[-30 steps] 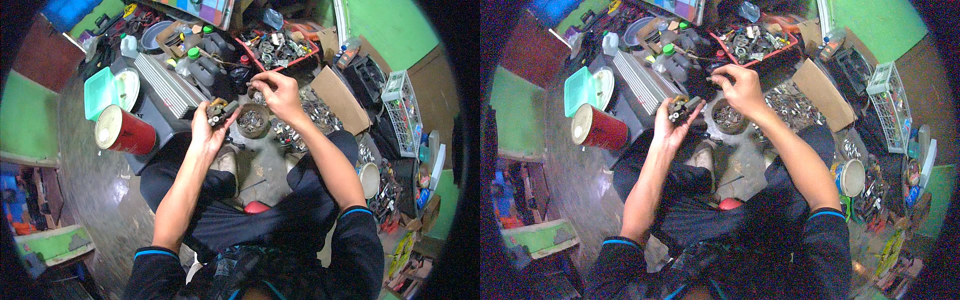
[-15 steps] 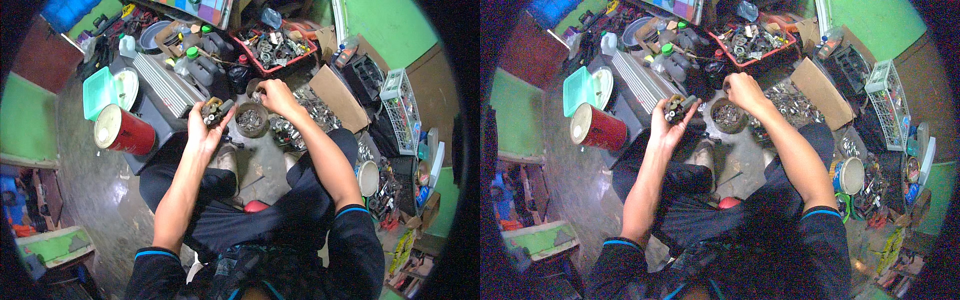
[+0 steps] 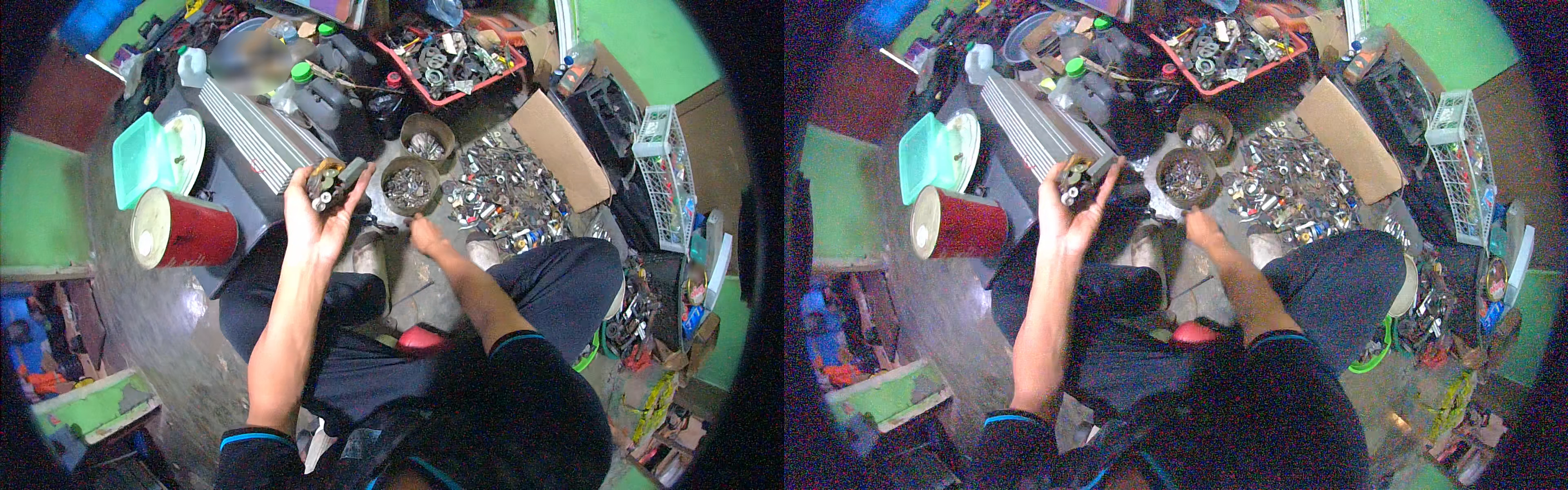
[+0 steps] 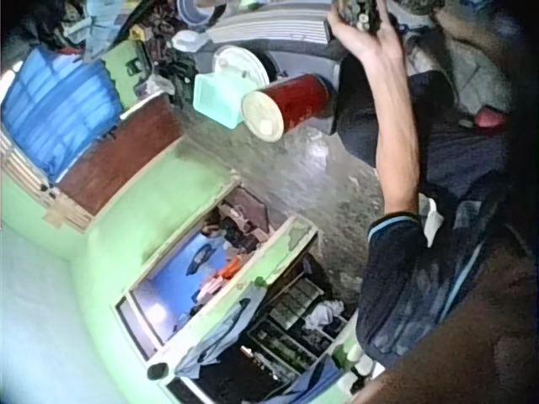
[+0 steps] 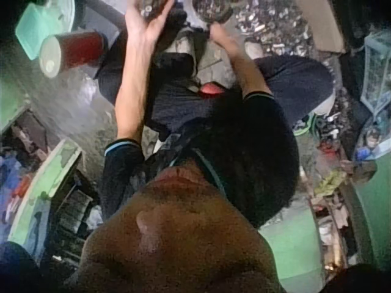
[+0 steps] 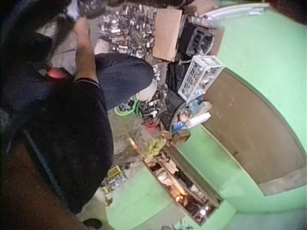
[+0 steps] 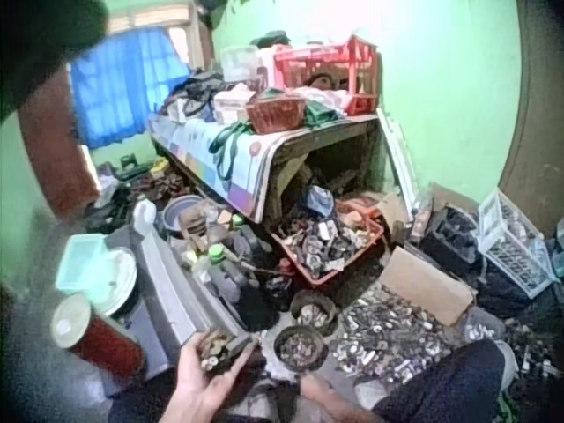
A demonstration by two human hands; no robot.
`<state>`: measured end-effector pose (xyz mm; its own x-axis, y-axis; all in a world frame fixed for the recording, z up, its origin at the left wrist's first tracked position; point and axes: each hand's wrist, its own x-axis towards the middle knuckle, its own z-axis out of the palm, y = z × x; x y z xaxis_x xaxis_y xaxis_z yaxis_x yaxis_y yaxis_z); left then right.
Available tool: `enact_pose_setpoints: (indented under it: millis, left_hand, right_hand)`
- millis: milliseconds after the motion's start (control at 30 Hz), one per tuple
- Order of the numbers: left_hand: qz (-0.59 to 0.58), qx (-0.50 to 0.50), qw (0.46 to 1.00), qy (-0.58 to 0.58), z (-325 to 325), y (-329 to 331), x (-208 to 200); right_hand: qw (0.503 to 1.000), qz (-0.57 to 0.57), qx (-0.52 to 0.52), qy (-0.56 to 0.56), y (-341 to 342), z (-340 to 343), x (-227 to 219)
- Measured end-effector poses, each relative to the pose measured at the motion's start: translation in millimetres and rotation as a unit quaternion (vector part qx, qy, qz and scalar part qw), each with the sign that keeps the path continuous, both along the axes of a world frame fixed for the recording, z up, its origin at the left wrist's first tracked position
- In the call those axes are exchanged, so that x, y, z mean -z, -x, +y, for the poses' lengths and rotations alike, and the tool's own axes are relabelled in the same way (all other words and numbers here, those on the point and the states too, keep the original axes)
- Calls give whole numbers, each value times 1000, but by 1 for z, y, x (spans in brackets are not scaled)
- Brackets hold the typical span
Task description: The person sits on the floor and assembles small mechanical components by hand, picking parts from a pile and fitting them together. The person repeatedly handles and adjusts the parts to fit them into a larger assembly.
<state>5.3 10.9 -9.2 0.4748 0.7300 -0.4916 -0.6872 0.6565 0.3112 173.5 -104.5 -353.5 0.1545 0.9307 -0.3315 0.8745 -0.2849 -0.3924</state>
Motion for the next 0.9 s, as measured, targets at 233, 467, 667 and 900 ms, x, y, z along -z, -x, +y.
enact_pose_setpoints:
  millis: [233,467,667,900]
  left_hand:
    - [50,17,999,-2,1,-2,13]
    - [11,-2,1000,6,8,4,12]
    - [-32,-13,999,-9,16,24,11]
    - [-44,-13,999,-5,10,24,4]
  right_hand:
    - [996,-22,-77,-31,16,-31,19]
    - [979,38,30,-196,-6,-18,-27]
    - [931,83,142,-325,-12,40,-90]
    - [934,-10,29,-356,0,36,-80]
